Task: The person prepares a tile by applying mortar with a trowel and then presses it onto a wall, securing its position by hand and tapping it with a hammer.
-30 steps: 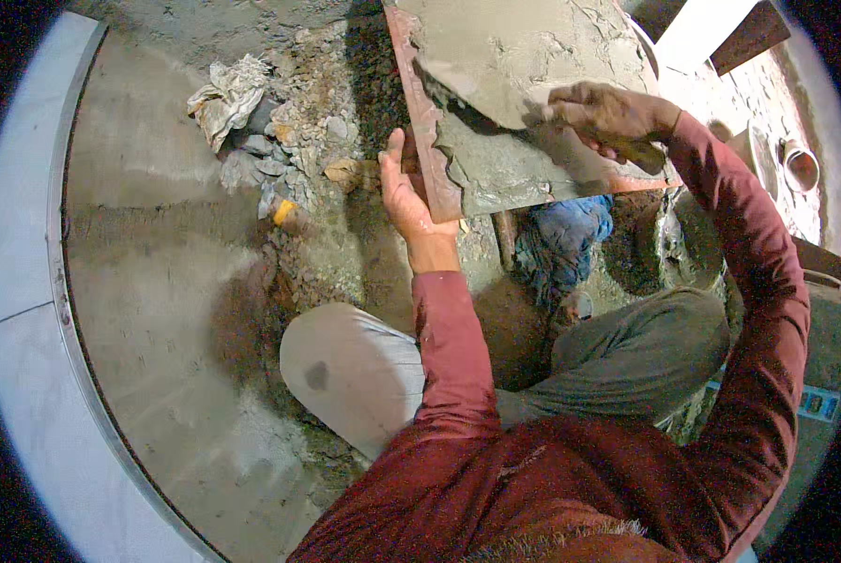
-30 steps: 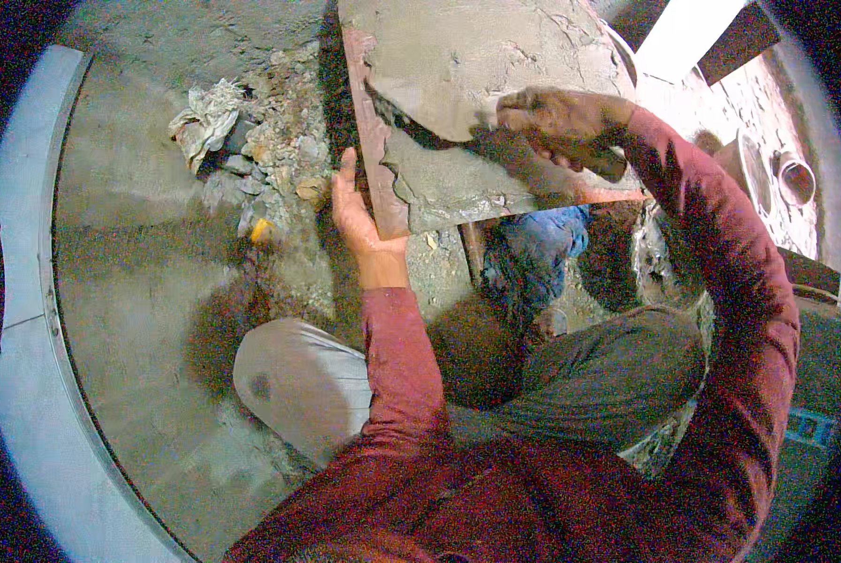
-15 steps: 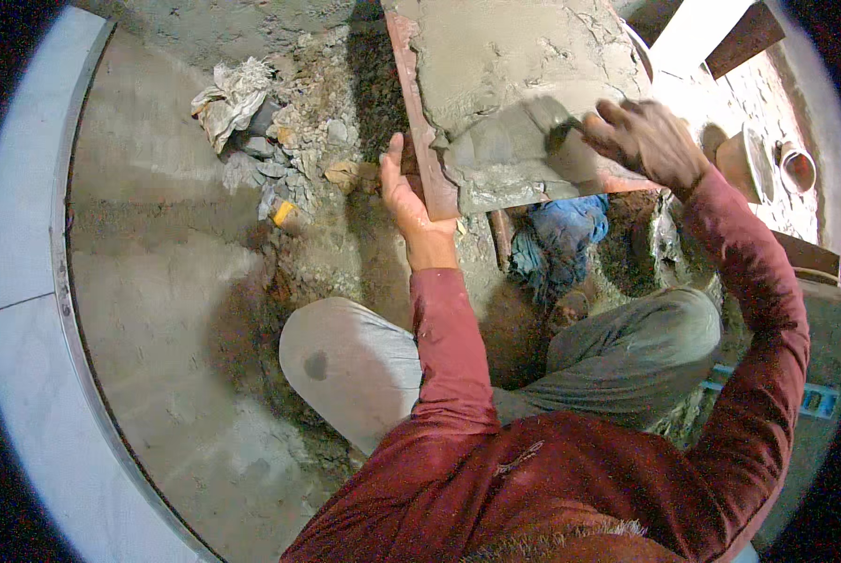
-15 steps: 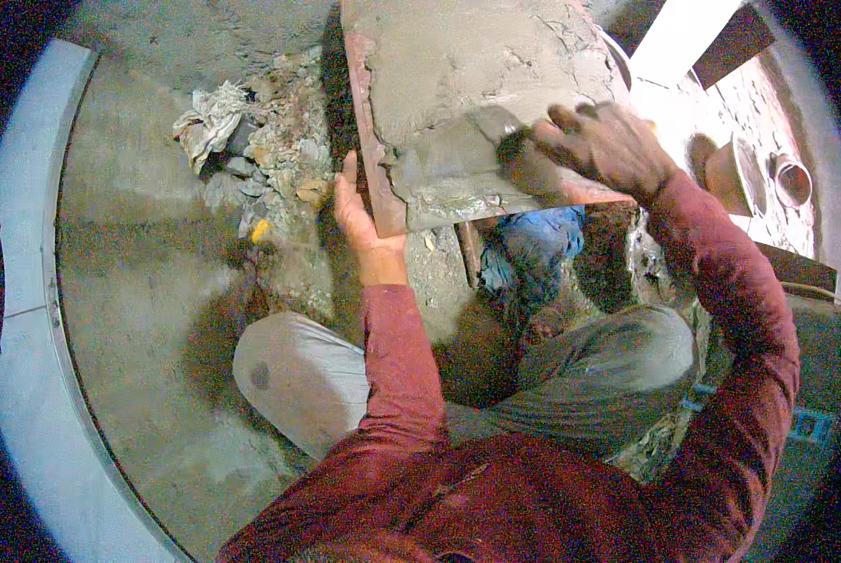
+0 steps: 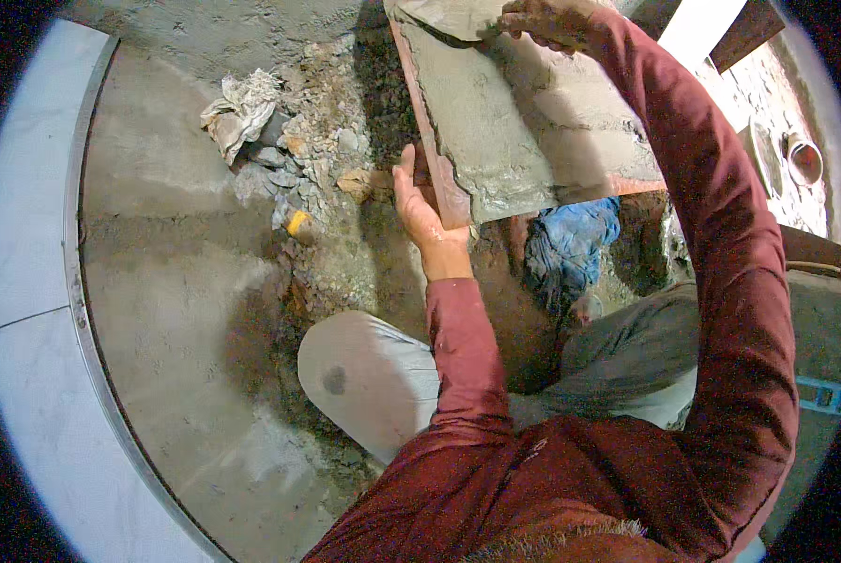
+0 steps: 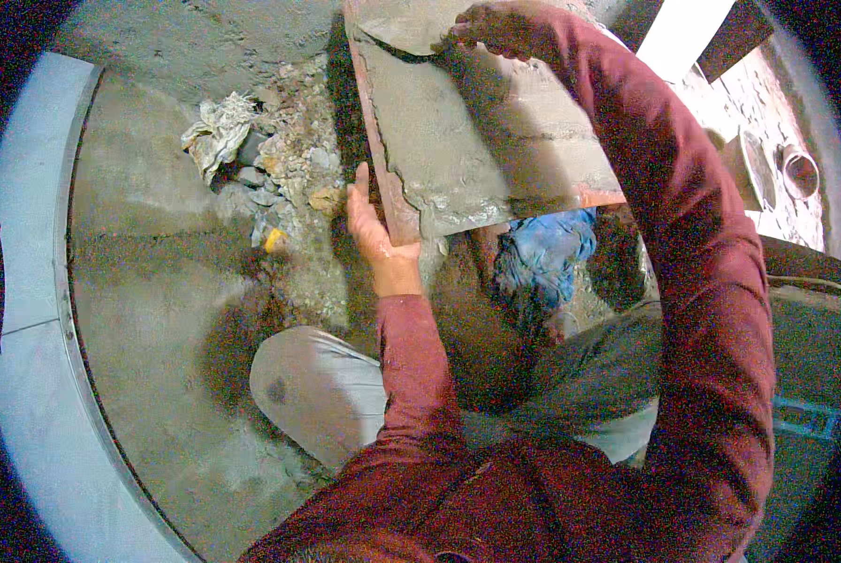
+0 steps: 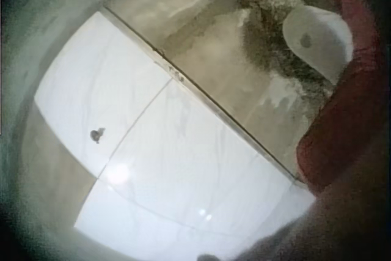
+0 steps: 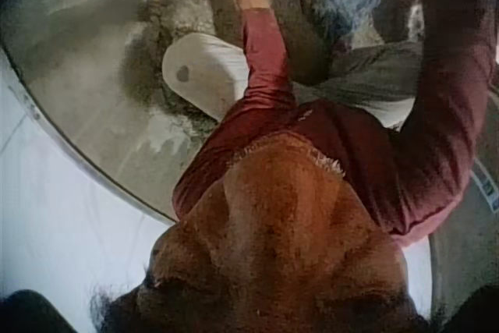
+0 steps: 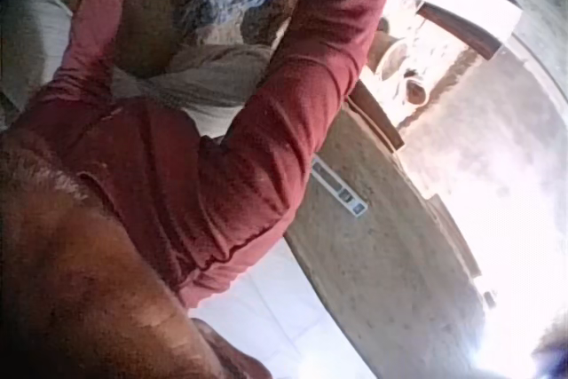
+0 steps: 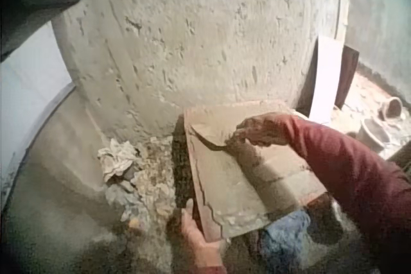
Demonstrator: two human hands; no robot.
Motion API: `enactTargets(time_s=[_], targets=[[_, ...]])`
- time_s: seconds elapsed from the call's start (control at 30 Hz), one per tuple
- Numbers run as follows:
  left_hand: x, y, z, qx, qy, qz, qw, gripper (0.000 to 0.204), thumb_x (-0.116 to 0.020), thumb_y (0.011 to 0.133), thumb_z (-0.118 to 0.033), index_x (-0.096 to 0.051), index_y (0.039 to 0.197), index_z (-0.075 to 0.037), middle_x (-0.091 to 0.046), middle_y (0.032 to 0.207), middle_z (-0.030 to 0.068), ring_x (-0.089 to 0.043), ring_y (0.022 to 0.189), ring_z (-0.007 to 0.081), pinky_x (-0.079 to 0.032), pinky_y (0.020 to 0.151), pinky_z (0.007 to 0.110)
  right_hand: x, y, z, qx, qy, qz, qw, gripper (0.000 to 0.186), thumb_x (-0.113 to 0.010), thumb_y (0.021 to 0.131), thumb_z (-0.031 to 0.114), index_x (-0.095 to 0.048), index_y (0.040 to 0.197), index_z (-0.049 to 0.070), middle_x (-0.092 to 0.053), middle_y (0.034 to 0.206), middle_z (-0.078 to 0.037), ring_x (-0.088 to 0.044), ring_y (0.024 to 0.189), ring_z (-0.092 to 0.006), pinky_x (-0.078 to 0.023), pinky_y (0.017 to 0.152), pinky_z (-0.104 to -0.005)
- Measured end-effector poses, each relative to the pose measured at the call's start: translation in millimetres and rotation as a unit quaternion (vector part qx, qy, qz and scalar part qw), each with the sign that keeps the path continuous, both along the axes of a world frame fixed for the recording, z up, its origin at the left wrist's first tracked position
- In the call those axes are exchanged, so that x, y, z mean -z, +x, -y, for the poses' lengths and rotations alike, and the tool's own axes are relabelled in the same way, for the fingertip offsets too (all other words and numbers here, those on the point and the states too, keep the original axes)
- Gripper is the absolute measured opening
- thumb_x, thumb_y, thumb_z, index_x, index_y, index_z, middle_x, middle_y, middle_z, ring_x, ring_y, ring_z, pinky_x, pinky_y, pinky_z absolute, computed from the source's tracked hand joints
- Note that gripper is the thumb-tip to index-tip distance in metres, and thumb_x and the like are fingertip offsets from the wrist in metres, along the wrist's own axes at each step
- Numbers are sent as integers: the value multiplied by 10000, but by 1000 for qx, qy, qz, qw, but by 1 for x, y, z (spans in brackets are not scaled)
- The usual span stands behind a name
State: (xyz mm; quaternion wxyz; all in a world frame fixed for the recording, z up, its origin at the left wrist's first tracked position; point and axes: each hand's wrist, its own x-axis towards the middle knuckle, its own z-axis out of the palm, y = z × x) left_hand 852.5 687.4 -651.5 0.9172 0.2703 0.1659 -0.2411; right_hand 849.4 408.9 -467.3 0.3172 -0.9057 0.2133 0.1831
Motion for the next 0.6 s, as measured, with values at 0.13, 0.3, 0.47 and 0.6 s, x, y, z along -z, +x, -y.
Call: enactTargets(time_s=[0.13,0.3,0.47,0.6], targets=[[2,-7,19,31,-23,16,999,414,-419,1012,-386,-563,1300,-126,-601,1226,110,-589,1063,269,-502,927,427,1,-40,24,67,166,-92,980,404,-483,995,447,-621,1044,71,-546,672,-23,-515,532,-142,-440,468,-312],[3,-3,16,15,-26,-21,999,401,-387,1027,-363,-573,1286,-120,-621,1180,102,-597,1028,254,-505,911,417,1,-104,-9,5,250,-172,953,427,-487,986,511,-578,980,94,-470,563,5,-447,376,-81,-406,326,-239],[-5,-6,17,24,-33,-2,999,409,-377,1023,-369,-577,1283,-124,-617,1234,120,-586,1097,283,-486,945,460,-11,-161,-55,20,248,-233,940,385,-545,986,446,-588,1001,63,-559,648,-6,-509,475,-58,-419,381,-210],[-8,-8,17,26,-48,11,998,404,-430,1005,-388,-589,1252,-111,-622,1224,117,-582,1138,307,-483,958,494,44,-202,-51,-198,74,217,953,320,-562,981,372,-596,1020,57,-632,754,-41,-634,634,-186,-503,520,-347]])
